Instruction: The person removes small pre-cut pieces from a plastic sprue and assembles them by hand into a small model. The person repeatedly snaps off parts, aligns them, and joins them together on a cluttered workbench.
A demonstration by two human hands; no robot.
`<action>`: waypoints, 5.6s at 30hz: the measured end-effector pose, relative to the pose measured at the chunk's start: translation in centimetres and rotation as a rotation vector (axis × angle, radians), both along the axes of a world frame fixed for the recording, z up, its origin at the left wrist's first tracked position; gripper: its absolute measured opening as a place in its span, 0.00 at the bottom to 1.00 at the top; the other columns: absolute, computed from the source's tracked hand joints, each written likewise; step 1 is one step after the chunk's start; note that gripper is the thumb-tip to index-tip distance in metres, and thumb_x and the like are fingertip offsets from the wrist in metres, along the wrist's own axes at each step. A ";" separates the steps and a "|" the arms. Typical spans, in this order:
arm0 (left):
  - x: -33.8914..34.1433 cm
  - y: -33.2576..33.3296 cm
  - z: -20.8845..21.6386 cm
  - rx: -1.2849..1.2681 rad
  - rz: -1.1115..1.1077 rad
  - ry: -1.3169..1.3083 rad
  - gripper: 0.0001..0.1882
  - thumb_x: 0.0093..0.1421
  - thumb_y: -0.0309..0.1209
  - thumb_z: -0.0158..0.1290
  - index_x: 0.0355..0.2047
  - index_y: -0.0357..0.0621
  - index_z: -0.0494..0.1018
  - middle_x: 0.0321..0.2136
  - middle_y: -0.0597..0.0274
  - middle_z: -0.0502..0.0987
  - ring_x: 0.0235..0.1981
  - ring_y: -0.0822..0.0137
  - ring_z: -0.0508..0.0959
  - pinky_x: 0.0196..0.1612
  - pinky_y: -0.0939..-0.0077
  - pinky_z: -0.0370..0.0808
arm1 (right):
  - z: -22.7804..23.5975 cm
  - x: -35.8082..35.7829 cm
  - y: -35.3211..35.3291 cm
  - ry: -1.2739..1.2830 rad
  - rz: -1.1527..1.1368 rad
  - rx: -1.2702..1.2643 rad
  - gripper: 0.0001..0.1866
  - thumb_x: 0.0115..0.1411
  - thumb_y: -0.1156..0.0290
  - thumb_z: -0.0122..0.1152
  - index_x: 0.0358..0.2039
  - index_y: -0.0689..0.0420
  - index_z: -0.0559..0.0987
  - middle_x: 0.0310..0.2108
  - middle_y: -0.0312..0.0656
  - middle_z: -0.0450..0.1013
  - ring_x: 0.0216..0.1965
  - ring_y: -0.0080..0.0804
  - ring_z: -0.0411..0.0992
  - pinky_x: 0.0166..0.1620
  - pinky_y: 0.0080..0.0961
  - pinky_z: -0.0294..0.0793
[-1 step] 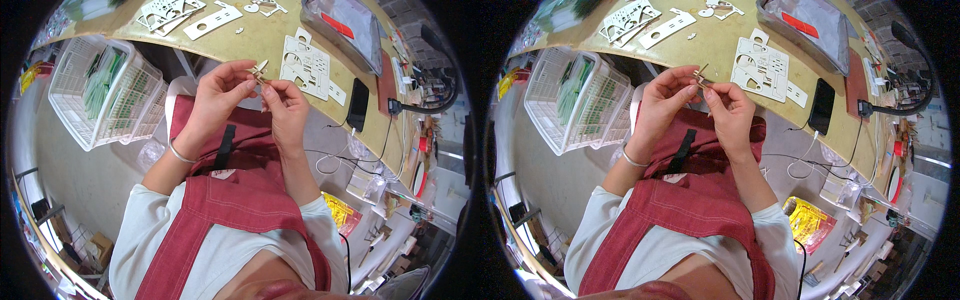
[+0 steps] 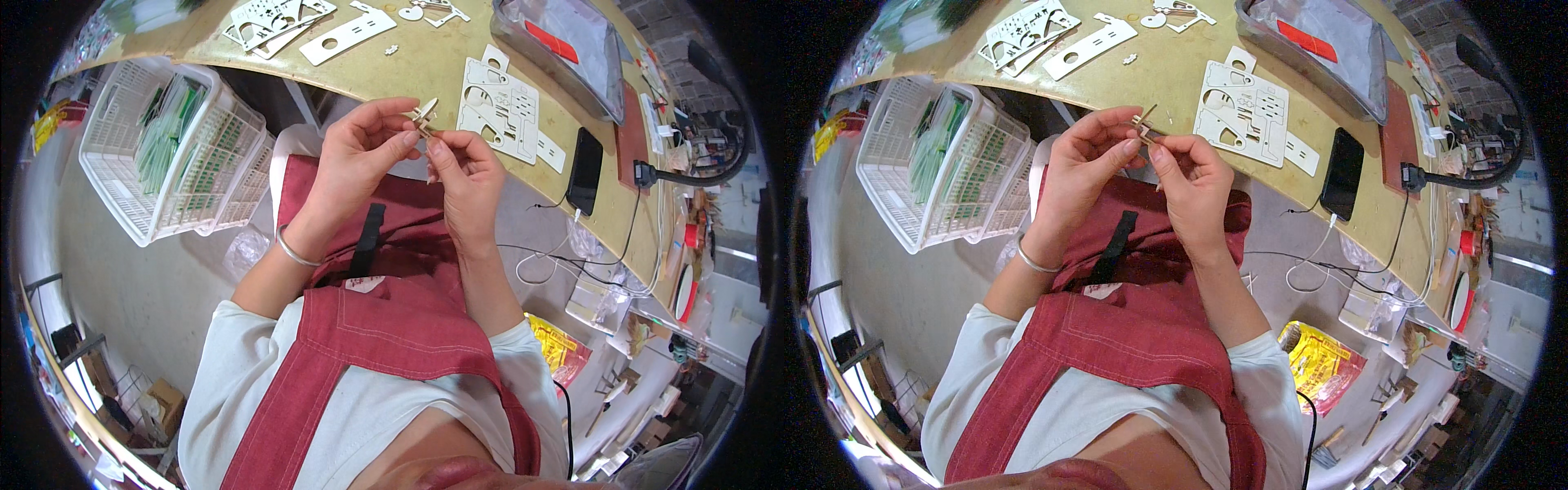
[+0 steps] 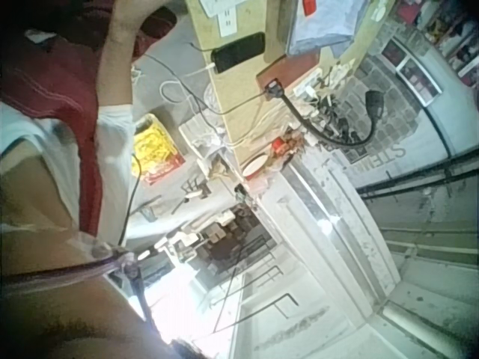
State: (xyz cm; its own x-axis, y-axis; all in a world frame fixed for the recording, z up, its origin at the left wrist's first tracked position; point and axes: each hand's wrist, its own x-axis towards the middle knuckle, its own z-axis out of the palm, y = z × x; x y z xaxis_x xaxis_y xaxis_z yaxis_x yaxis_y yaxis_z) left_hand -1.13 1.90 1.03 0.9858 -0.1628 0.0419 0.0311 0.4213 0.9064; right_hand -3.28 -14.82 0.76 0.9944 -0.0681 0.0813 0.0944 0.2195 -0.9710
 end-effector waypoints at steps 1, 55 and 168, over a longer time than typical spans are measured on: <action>0.0 -0.1 0.0 -0.008 0.010 -0.004 0.20 0.68 0.21 0.60 0.60 0.35 0.75 0.42 0.62 0.82 0.43 0.74 0.82 0.48 0.78 0.83 | 0.0 0.0 0.0 -0.001 -0.003 -0.013 0.06 0.68 0.76 0.68 0.44 0.64 0.83 0.35 0.31 0.80 0.32 0.11 0.71 0.35 0.11 0.69; 0.1 -0.3 0.6 0.638 0.165 -0.480 0.11 0.67 0.20 0.59 0.49 0.37 0.82 0.42 0.58 0.83 0.40 0.71 0.80 0.45 0.78 0.77 | -0.3 -0.6 -2.1 0.091 -0.013 0.044 0.04 0.68 0.75 0.67 0.39 0.62 0.83 0.27 0.27 0.75 0.25 0.10 0.68 0.28 0.12 0.67; -0.5 -4.2 -1.5 -0.136 -0.331 0.346 0.17 0.70 0.23 0.52 0.58 0.31 0.72 0.48 0.50 0.83 0.45 0.60 0.87 0.51 0.66 0.85 | -1.3 -5.3 -7.8 -0.049 -0.297 0.090 0.17 0.71 0.79 0.59 0.59 0.66 0.73 0.53 0.45 0.80 0.53 0.27 0.77 0.59 0.27 0.74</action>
